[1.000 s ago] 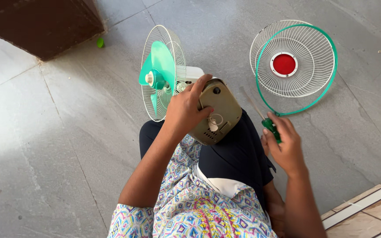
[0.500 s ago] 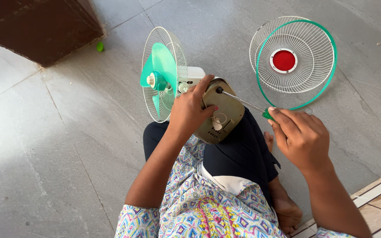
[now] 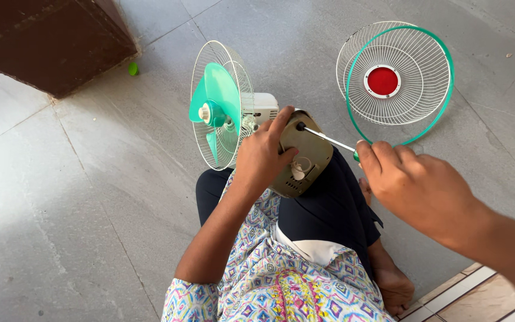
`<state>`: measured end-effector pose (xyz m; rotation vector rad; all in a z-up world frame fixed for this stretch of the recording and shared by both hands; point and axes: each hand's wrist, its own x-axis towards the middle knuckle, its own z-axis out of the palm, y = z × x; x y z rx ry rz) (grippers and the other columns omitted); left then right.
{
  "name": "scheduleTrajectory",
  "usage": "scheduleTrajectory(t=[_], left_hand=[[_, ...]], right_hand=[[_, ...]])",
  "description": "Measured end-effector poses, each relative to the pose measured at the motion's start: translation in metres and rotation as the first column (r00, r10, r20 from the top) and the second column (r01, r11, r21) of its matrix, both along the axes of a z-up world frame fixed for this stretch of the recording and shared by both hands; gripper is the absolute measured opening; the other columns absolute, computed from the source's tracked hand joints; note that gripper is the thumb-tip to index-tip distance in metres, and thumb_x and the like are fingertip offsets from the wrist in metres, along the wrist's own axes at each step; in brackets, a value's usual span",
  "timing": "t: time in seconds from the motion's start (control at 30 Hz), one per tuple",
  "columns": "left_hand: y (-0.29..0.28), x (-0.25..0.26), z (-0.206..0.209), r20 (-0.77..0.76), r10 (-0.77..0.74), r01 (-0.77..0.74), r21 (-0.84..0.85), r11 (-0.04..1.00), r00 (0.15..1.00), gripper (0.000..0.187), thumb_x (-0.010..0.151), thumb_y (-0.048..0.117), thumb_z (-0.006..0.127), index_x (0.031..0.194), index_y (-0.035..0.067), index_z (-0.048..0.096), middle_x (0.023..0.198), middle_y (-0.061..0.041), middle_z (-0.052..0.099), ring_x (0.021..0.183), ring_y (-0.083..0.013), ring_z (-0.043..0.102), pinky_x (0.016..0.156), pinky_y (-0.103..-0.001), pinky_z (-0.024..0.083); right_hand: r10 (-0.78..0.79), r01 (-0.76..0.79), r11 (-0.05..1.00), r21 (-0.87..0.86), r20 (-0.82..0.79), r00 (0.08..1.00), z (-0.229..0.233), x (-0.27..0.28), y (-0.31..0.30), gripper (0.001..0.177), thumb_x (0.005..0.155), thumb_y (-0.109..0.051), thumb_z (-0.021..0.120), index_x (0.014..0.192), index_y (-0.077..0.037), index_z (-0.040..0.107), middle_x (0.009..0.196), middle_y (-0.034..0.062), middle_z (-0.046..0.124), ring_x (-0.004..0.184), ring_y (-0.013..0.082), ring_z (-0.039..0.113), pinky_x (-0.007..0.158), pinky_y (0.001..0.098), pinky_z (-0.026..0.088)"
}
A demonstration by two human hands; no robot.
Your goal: The person uses a screwdriver to remove screws from the back panel of a disassembled electric fan. They loosen and remove several screws from the motor housing while sitting on the floor.
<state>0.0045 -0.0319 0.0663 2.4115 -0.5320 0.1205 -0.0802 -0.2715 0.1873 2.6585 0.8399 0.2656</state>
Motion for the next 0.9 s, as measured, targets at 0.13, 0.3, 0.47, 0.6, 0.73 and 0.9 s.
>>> scheduleTrajectory(t=[0.13, 0.3, 0.47, 0.6, 0.73, 0.9], left_hand=[[-0.004, 0.001, -0.001, -0.002, -0.011, 0.011, 0.001, 1.000, 1.000, 0.091, 0.069, 0.025, 0.090, 0.149, 0.021, 0.045, 0.105, -0.014, 0.071, 0.077, -0.0367, 0.073, 0.068, -0.047, 0.059], [-0.005, 0.004, -0.001, -0.046, -0.025, 0.027, 0.034, 0.999, 0.999, 0.091, 0.071, 0.023, 0.089, 0.150, 0.021, 0.043, 0.103, -0.014, 0.069, 0.074, -0.0365, 0.072, 0.066, -0.047, 0.059], [-0.006, 0.003, -0.001, -0.020, -0.030, 0.030, 0.015, 0.999, 0.999, 0.092, 0.069, 0.023, 0.089, 0.150, 0.020, 0.043, 0.105, -0.014, 0.070, 0.077, -0.0372, 0.073, 0.066, -0.048, 0.059], [-0.005, 0.005, 0.002, -0.033, -0.021, 0.022, 0.030, 0.999, 0.999, 0.093, 0.069, 0.022, 0.089, 0.150, 0.021, 0.043, 0.105, -0.014, 0.070, 0.078, -0.0376, 0.073, 0.067, -0.048, 0.059], [-0.003, 0.004, 0.003, -0.074, -0.018, 0.022, 0.046, 0.999, 0.997, 0.091, 0.070, 0.022, 0.089, 0.149, 0.021, 0.045, 0.102, -0.014, 0.070, 0.079, -0.0376, 0.073, 0.067, -0.048, 0.059], [0.000, 0.002, 0.005, -0.030, -0.021, 0.020, -0.015, 1.000, 0.999, 0.090, 0.067, 0.021, 0.090, 0.146, 0.019, 0.046, 0.107, -0.013, 0.073, 0.082, -0.0359, 0.074, 0.068, -0.047, 0.059]], right_hand=[[-0.094, 0.089, 0.995, -0.039, -0.162, 0.982, 0.014, 0.010, 0.011, 0.048, 0.083, -0.025, 0.069, 0.125, -0.002, 0.065, 0.087, 0.0087, 0.070, 0.067, 0.0184, 0.075, 0.051, 0.0278, 0.059], [-0.370, 0.439, 0.898, 0.016, -0.510, 0.776, 0.025, 0.026, 0.013, 0.032, 0.097, -0.032, 0.058, 0.118, -0.007, 0.062, 0.083, 0.0125, 0.071, 0.071, 0.0324, 0.075, 0.057, 0.0413, 0.060], [-0.393, 0.693, 0.706, 0.145, -0.734, 0.554, 0.018, 0.036, 0.003, 0.032, 0.101, -0.036, 0.060, 0.116, -0.009, 0.066, 0.070, 0.0159, 0.070, 0.064, 0.0309, 0.070, 0.057, 0.0423, 0.053], [-0.159, 0.921, 0.346, 0.180, -0.956, 0.246, -0.007, 0.038, 0.000, 0.030, 0.106, -0.030, 0.055, 0.114, -0.003, 0.065, 0.068, 0.0093, 0.059, 0.056, 0.0220, 0.050, 0.048, 0.0403, 0.041], [-0.100, 0.956, 0.263, 0.128, -0.982, 0.160, -0.019, 0.035, -0.010, 0.033, 0.104, -0.035, 0.054, 0.109, -0.005, 0.068, 0.071, 0.0068, 0.062, 0.053, 0.0186, 0.047, 0.047, 0.0382, 0.040], [-0.256, 0.348, 0.897, 0.274, -0.319, 0.912, -0.023, 0.024, -0.011, 0.041, 0.091, -0.047, 0.066, 0.107, -0.009, 0.064, 0.083, 0.0034, 0.067, 0.062, 0.0185, 0.065, 0.053, 0.0315, 0.051]])
